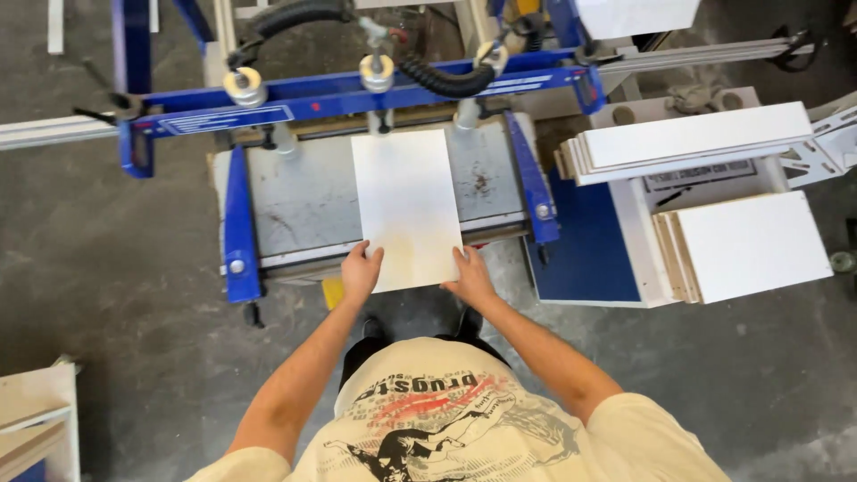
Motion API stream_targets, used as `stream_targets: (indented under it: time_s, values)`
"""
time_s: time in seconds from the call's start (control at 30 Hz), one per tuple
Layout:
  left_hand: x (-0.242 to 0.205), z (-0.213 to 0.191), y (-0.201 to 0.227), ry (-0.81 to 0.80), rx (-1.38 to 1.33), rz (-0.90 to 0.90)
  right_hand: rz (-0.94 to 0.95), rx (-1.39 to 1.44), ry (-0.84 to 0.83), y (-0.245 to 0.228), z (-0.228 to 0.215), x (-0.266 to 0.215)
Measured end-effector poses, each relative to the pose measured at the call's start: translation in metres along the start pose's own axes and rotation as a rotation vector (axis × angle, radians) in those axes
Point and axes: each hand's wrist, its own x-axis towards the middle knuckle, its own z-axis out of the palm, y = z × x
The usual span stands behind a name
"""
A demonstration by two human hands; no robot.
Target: Positioning white wooden panels into a multi-spindle drilling machine and then stacking the finished pieces in a storage rack.
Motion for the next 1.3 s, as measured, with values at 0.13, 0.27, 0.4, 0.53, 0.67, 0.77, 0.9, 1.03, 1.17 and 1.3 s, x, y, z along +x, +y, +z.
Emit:
stream_targets:
  time_s: [0.13,0.27,0.4,0.53,0.67,0.77,0.9,1.03,1.17,1.3]
  values:
    - [-0.014,0.05,0.046,0.03,-0.017,0.033,-0.028,-0.051,0.011,0.053,-0.034,-0.001]
    - [-0.029,0.084,0.091,0.059,-0.053,0.034,-0.094,-0.283,-0.032,0.1,-0.053,0.012]
    - [-0.025,0.104,0.115,0.098,-0.085,0.001,-0.212,-0.293,-0.016,0.122,-0.076,0.03]
    - [-0.011,0.114,0.131,0.086,-0.085,0.012,-0.254,-0.264,-0.073,0.14,-0.089,0.047]
    - [-0.013,0.109,0.157,0.048,-0.097,0.015,-0.37,-0.228,0.015,0.154,-0.095,0.059]
    - [-0.013,0.104,0.168,0.033,-0.122,-0.014,-0.415,-0.192,0.009,0.16,-0.094,0.067]
    - [0.001,0.102,0.176,0.0,-0.118,-0.019,-0.439,-0.194,0.062,0.167,-0.089,0.081]
    - [0.013,0.098,0.191,-0.054,-0.097,-0.038,-0.46,-0.21,0.014,0.168,-0.098,0.09]
    - [0.052,0.096,0.2,-0.048,-0.045,-0.038,-0.543,-0.228,0.033,0.173,-0.102,0.104]
    - [0.13,0.114,0.178,0.003,-0.003,-0.009,-0.587,-0.21,0.061,0.176,-0.1,0.118]
